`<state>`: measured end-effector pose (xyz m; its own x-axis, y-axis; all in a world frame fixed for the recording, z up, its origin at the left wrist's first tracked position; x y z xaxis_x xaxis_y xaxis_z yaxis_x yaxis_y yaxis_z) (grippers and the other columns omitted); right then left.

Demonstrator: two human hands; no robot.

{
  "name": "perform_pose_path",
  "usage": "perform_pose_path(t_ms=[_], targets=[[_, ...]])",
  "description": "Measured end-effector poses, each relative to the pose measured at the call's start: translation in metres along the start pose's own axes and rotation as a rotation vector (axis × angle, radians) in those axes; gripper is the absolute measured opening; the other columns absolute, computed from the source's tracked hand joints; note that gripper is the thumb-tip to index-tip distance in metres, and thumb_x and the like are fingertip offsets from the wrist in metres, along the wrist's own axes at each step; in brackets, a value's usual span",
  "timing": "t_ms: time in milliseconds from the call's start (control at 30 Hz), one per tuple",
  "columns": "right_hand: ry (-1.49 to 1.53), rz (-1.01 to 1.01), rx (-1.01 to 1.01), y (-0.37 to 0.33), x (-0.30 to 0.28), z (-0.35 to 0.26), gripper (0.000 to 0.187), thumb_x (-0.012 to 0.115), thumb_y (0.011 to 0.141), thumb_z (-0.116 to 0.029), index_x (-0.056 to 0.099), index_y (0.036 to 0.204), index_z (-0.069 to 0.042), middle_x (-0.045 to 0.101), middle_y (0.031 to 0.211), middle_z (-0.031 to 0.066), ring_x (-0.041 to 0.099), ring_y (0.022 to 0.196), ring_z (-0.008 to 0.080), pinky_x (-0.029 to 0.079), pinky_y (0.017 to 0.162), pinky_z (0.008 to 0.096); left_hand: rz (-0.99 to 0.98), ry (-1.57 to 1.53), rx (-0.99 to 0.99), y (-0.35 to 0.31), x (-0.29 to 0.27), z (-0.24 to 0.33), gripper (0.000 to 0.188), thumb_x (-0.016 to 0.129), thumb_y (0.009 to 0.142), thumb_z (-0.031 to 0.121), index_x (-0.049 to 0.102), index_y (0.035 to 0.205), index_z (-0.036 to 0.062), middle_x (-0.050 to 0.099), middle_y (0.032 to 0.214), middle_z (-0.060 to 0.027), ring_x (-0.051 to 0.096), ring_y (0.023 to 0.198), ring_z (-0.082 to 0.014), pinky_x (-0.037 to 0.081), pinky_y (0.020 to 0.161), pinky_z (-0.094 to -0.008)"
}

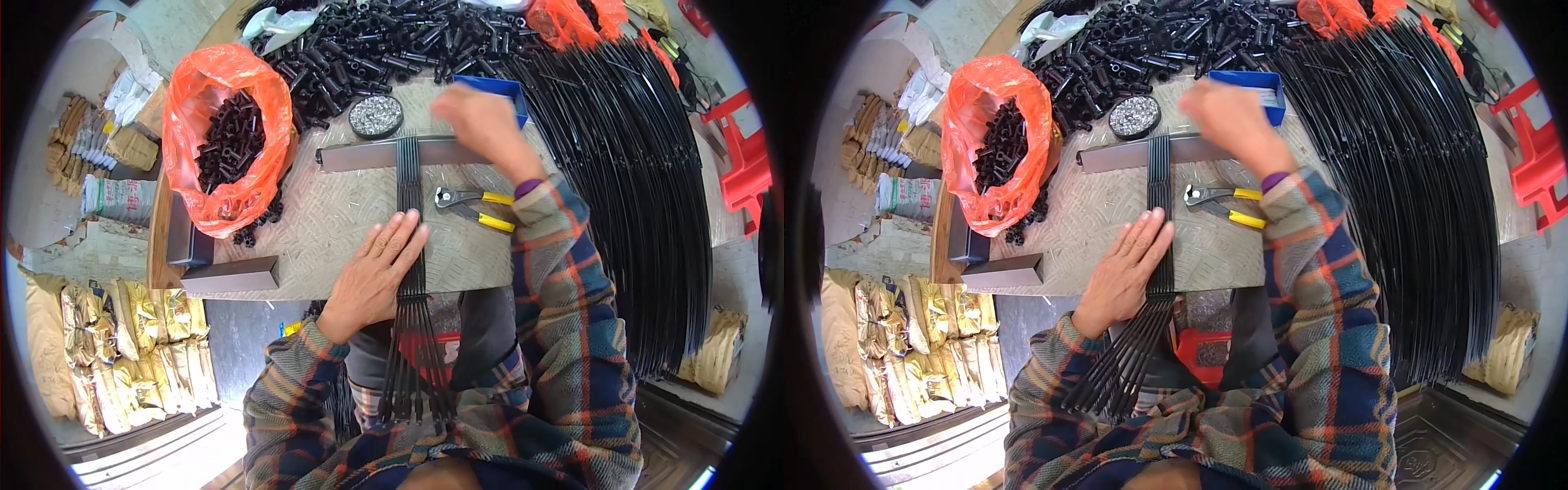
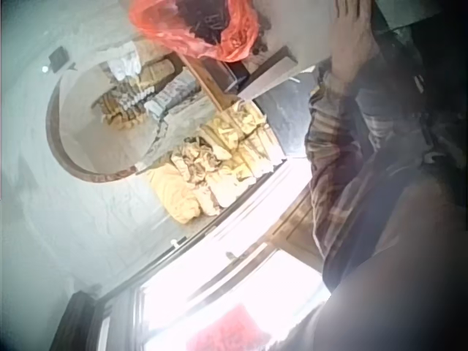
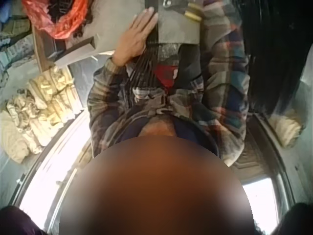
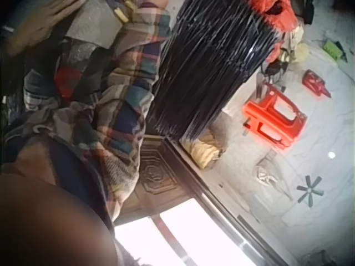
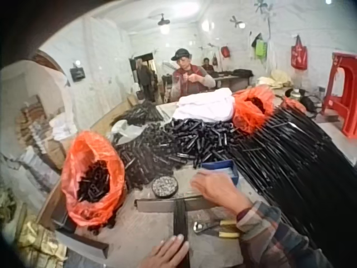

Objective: Assembling electrical cable sets by attaching connectors and rings using a crimping tool.

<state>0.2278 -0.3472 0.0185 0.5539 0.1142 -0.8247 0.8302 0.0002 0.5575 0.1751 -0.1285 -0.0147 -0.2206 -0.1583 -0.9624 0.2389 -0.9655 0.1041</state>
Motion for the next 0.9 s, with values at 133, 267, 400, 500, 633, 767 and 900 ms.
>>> perform_pose_path(t_ms=[133, 267, 400, 500, 633, 767, 900], targets=[[-0.138, -0.209, 0.319, 0.007, -0.019, 0.078, 0.009, 0.059, 0.076, -0.023, 0.064, 0.079, -0.017, 0.063, 0.081, 0.0042, 0.061, 0.076, 0.0266, 0.048, 0.062, 0.0387, 0.04, 0.109, 0.013, 0.005, -0.005, 0.003, 0.067, 0.052, 0.071, 0.011, 0.032, 0.134, 0.0074, 0.024, 0.142, -0.0131, 0.023, 0.131, -0.0308, 0.022, 0.106, -0.0419], [-0.264, -0.401, 0.267, 0.012, 0.005, 0.084, 0.006, 0.058, 0.072, -0.019, 0.063, 0.072, -0.015, 0.063, 0.078, 0.0079, 0.061, 0.075, 0.0297, 0.048, 0.062, 0.04, -0.019, -0.021, 0.062, 0.001, -0.006, 0.004, 0.074, 0.061, 0.074, 0.039, 0.033, 0.133, 0.0048, 0.028, 0.14, -0.0128, 0.025, 0.13, -0.0309, 0.024, 0.105, -0.0422], [-0.223, -0.33, 0.227, 0.015, -0.004, 0.084, 0.003, 0.057, 0.071, -0.016, 0.059, 0.072, -0.014, 0.062, 0.076, 0.0086, 0.061, 0.078, 0.0303, 0.047, 0.063, 0.0407, 0.014, -0.056, 0.072, -0.005, -0.006, 0.008, 0.082, 0.062, 0.069, 0.05, 0.034, 0.132, 0.0052, 0.03, 0.139, -0.0111, 0.027, 0.129, -0.0299, 0.027, 0.103, -0.0417], [-0.159, -0.187, 0.264, 0.016, -0.015, 0.082, 0.003, 0.059, 0.071, -0.016, 0.059, 0.074, -0.014, 0.062, 0.076, 0.0087, 0.061, 0.08, 0.0298, 0.047, 0.064, 0.0402, 0.067, -0.033, 0.102, -0.004, -0.01, 0.01, 0.086, 0.065, 0.064, 0.056, 0.041, 0.127, 0.0014, 0.038, 0.134, -0.0144, 0.034, 0.125, -0.0332, 0.03, 0.102, -0.0417], [-0.169, -0.404, 0.254, 0.008, 0.003, 0.084, 0.005, 0.062, 0.071, -0.017, 0.061, 0.076, -0.014, 0.061, 0.076, 0.008, 0.06, 0.078, 0.0298, 0.047, 0.065, 0.0396, 0.095, -0.023, 0.124, -0.003, -0.012, 0.013, 0.086, 0.065, 0.063, 0.056, 0.043, 0.125, 0.0002, 0.041, 0.131, -0.0155, 0.036, 0.123, -0.034, 0.032, 0.1, -0.0413], [-0.078, -0.444, 0.241, 0.011, 0.003, 0.087, 0.006, 0.059, 0.073, -0.016, 0.063, 0.077, -0.014, 0.062, 0.079, 0.0093, 0.06, 0.079, 0.0293, 0.047, 0.064, 0.0395, 0.092, -0.029, 0.118, -0.003, -0.012, 0.012, 0.085, 0.065, 0.064, 0.056, 0.042, 0.125, 0.0, 0.04, 0.131, -0.0159, 0.035, 0.124, -0.034, 0.033, 0.1, -0.0412], [-0.167, -0.339, 0.311, 0.011, -0.01, 0.083, 0.007, 0.057, 0.076, -0.017, 0.062, 0.079, -0.013, 0.062, 0.08, 0.0085, 0.06, 0.079, 0.0292, 0.048, 0.065, 0.0388, 0.031, -0.036, 0.102, -0.003, -0.009, 0.01, 0.087, 0.06, 0.067, 0.058, 0.037, 0.13, 0.0023, 0.033, 0.137, -0.0115, 0.03, 0.127, -0.0307, 0.028, 0.103, -0.0418]])
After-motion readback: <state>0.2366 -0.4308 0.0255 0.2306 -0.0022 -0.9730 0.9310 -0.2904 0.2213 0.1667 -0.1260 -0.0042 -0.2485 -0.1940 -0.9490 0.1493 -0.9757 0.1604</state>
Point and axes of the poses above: each hand's wrist, its own y-axis towards the middle knuckle, its own x-axis out of the palm, z = x × y, the point moved 6 cm from there along y, towards the middle knuckle
